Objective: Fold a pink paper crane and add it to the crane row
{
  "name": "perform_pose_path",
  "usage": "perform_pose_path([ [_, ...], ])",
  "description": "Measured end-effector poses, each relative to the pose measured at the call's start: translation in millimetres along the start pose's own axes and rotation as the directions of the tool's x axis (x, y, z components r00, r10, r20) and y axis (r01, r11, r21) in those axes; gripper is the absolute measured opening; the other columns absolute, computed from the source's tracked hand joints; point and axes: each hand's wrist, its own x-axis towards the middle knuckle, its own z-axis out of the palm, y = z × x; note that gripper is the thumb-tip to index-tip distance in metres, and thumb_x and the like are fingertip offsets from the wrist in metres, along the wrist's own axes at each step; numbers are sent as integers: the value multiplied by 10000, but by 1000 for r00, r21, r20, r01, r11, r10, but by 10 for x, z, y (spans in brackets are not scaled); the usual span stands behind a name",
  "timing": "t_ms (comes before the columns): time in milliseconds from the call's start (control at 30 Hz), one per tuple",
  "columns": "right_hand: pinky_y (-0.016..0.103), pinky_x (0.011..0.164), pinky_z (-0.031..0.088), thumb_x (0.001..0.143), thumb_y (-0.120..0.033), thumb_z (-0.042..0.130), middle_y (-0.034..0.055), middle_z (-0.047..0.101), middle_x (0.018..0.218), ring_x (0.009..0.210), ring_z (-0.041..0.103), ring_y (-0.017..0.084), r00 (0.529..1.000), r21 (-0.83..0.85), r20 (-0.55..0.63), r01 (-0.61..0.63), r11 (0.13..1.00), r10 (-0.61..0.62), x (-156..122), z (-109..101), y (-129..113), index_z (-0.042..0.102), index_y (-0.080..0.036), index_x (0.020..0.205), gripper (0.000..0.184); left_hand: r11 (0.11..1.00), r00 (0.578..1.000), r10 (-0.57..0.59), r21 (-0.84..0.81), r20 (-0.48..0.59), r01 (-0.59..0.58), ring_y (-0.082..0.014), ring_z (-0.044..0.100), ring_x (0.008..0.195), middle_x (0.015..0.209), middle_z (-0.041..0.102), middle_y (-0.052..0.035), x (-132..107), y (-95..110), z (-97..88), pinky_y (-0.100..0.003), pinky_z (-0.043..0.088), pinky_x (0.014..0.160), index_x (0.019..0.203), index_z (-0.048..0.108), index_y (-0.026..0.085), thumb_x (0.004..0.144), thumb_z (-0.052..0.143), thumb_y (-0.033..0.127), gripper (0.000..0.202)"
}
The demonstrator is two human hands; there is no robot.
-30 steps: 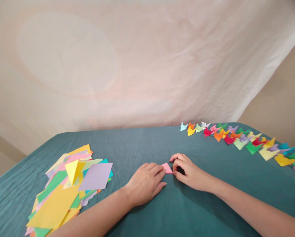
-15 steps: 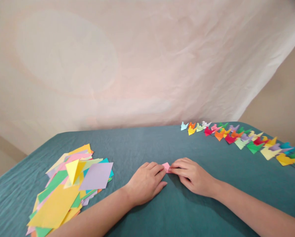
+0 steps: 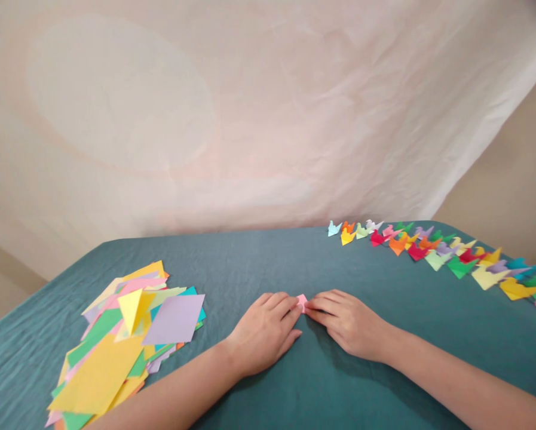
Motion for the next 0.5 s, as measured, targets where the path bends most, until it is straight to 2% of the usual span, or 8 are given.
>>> perform_pose_path([
  [100, 376, 826, 464, 853, -82, 392, 109, 620, 1073, 1010, 535, 214, 1000, -6, -4, 5, 1000, -5, 2, 6, 2, 588, -150, 1133, 348, 999, 1000, -3, 46, 18, 3, -226, 449, 1134, 1212, 526, -84, -29, 71, -16, -380, 337, 965, 1235, 447, 150, 900, 447, 355, 393],
  [200, 379, 826, 464, 854, -88, 397, 110, 619, 1077, 1013, 532, 214, 1000, -11, -7, 2, 1000, -2, 6, 6, 5, 585, -146, 1138, 346, 997, 999, -20, 79, 36, 18, -240, 439, 1148, 1214, 528, -95, -56, 123, -8, -392, 303, 989, 1249, 441, 130, 888, 438, 449, 482],
  [300, 380, 835, 463, 847, -77, 392, 109, 618, 1079, 1020, 530, 212, 1000, -10, -10, -1, 1000, 1, 9, 1, 4, 586, -146, 1139, 357, 996, 998, -26, 92, 49, 21, -251, 420, 1171, 1245, 512, -94, -68, 130, 9, -400, 276, 1007, 1264, 431, 124, 872, 427, 515, 555],
  [500, 377, 840, 474, 838, -65, 391, 104, 625, 1064, 996, 545, 204, 1000, 18, -27, -4, 1000, 5, 18, -10, -13, 592, -151, 1130, 365, 996, 998, -32, 84, 63, 27, -252, 406, 1195, 1281, 490, -94, -72, 108, 22, -401, 263, 1015, 1282, 419, 127, 871, 392, 550, 590],
])
